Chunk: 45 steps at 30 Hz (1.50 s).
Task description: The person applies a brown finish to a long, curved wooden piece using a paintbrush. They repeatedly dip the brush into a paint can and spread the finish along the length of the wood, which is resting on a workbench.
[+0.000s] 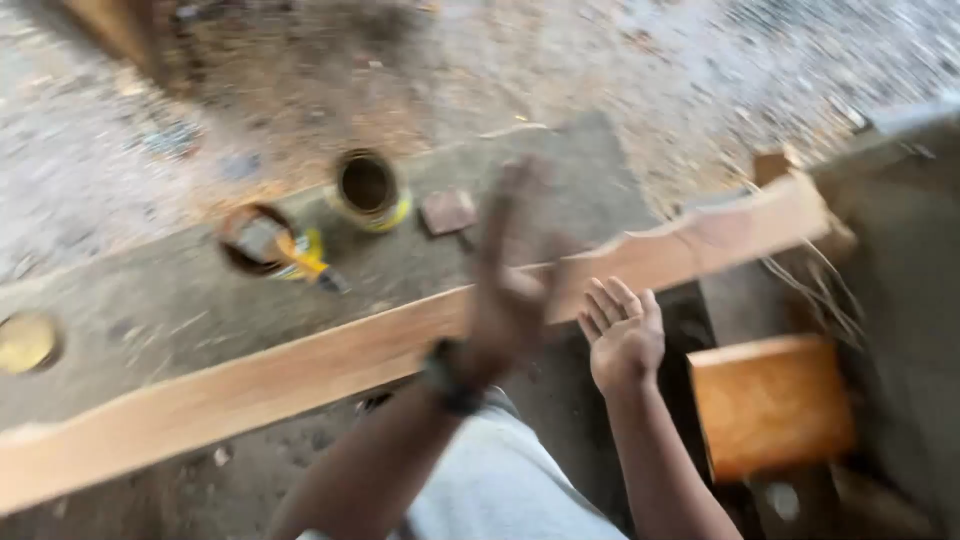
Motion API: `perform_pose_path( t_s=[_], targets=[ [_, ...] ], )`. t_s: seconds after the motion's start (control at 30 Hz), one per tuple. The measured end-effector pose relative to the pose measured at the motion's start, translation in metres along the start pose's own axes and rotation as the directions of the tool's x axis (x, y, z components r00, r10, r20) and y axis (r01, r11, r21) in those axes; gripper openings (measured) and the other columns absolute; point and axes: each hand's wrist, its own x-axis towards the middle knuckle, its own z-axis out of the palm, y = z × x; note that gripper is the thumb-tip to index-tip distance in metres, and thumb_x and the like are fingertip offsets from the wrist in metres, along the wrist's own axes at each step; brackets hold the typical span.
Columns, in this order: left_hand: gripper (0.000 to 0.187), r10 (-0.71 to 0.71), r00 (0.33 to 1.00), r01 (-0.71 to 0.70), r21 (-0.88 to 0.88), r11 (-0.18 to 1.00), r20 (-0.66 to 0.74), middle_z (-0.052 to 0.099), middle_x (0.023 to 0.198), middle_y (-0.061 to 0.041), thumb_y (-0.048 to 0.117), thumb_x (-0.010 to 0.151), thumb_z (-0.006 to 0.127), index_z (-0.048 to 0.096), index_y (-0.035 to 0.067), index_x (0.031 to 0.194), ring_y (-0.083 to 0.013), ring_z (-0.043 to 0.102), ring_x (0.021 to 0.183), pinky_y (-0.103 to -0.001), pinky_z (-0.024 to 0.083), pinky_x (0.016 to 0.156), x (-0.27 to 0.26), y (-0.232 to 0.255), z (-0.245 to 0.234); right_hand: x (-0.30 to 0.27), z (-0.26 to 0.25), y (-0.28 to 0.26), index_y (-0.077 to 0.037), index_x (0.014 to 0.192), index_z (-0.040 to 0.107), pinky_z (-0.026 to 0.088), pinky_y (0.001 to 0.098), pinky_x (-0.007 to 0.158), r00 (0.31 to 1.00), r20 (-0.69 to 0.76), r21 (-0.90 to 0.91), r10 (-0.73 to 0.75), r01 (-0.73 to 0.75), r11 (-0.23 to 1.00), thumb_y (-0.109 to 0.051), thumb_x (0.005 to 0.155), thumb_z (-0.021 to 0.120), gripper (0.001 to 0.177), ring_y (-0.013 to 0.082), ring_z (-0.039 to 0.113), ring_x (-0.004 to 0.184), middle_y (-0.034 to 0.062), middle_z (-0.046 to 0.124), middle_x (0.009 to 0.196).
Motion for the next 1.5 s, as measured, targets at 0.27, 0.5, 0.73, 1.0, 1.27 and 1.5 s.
perform_pose_path(
  t_s=[0.27,0.5,0.73,1.0,1.27,1.5],
  targets=[
    [0.075,-0.454,0.710,0.122,0.541,0.832,0.539,0.042,0.155,-0.003,0.071,0.091,0.046,0.040,0.026,0.151,-0.0260,0.038,0.148,-0.069,0.011,0.123,-0.103,-0.106,-0.099,-0.069,0.123,-0.019,-0.005,0.116,0.070,0.055,0.0493,0.079,0.833,0.546,-0.111,-0.093,0.182,0.977,-0.051,0.100,0.050,0.052,0.0359,0.074,0.094,0.0209,0.074,0.112],
    [0.085,0.147,0.919,0.129,0.630,0.766,-0.366,0.067,0.121,-0.015,0.038,0.067,0.097,0.059,0.002,0.134,-0.0339,0.065,0.115,-0.047,0.052,0.103,-0.134,-0.221,-0.276,-0.024,0.197,0.113,-0.021,0.129,0.069,0.060,0.0461,0.082,0.743,0.663,-0.744,0.094,0.640,0.190,-0.067,0.082,0.076,0.066,0.0329,0.075,0.100,0.0088,0.075,0.115],
    [0.142,-0.545,0.777,0.628,0.325,0.707,-0.315,0.029,0.167,-0.011,0.050,0.052,0.099,0.018,0.022,0.165,-0.0324,0.035,0.151,-0.049,0.038,0.123,-0.031,-0.192,-0.296,-0.030,0.245,0.191,-0.008,0.071,0.072,0.040,0.0220,0.033,0.766,0.642,-0.684,-0.032,0.591,0.427,-0.030,0.090,0.080,0.030,0.0111,0.053,0.035,0.0030,0.055,0.044],
    [0.115,-0.358,0.899,0.431,0.362,0.827,-0.252,0.061,0.135,-0.015,0.046,0.053,0.100,0.044,0.014,0.148,-0.0368,0.061,0.126,-0.053,0.054,0.104,-0.015,-0.243,-0.284,-0.071,0.272,0.094,0.004,0.108,0.052,0.068,0.0493,0.065,0.830,0.407,-0.215,-0.381,0.492,0.844,-0.029,0.099,0.073,0.041,0.0453,0.077,0.085,0.0212,0.064,0.099],
    [0.093,0.084,0.966,0.027,0.419,0.908,-0.244,0.065,0.109,-0.008,0.030,0.046,0.100,0.061,0.017,0.130,-0.0319,0.069,0.103,-0.046,0.061,0.084,-0.020,-0.228,-0.282,-0.034,0.204,0.050,-0.010,0.110,0.067,0.065,0.0314,0.068,0.898,0.420,-0.180,-0.133,0.226,0.957,-0.034,0.104,0.063,0.025,0.0235,0.076,0.075,0.0063,0.068,0.083],
    [0.113,-0.025,0.915,0.209,0.423,0.882,-0.402,0.067,0.122,-0.018,0.029,0.041,0.105,0.056,0.009,0.140,-0.0399,0.067,0.111,-0.054,0.060,0.086,-0.017,-0.259,-0.296,-0.010,0.237,0.044,-0.012,0.103,0.073,0.060,0.0253,0.062,0.664,0.538,-0.548,-0.520,0.744,0.383,-0.031,0.089,0.089,0.029,0.0163,0.074,0.073,0.0051,0.075,0.089]
  ],
)
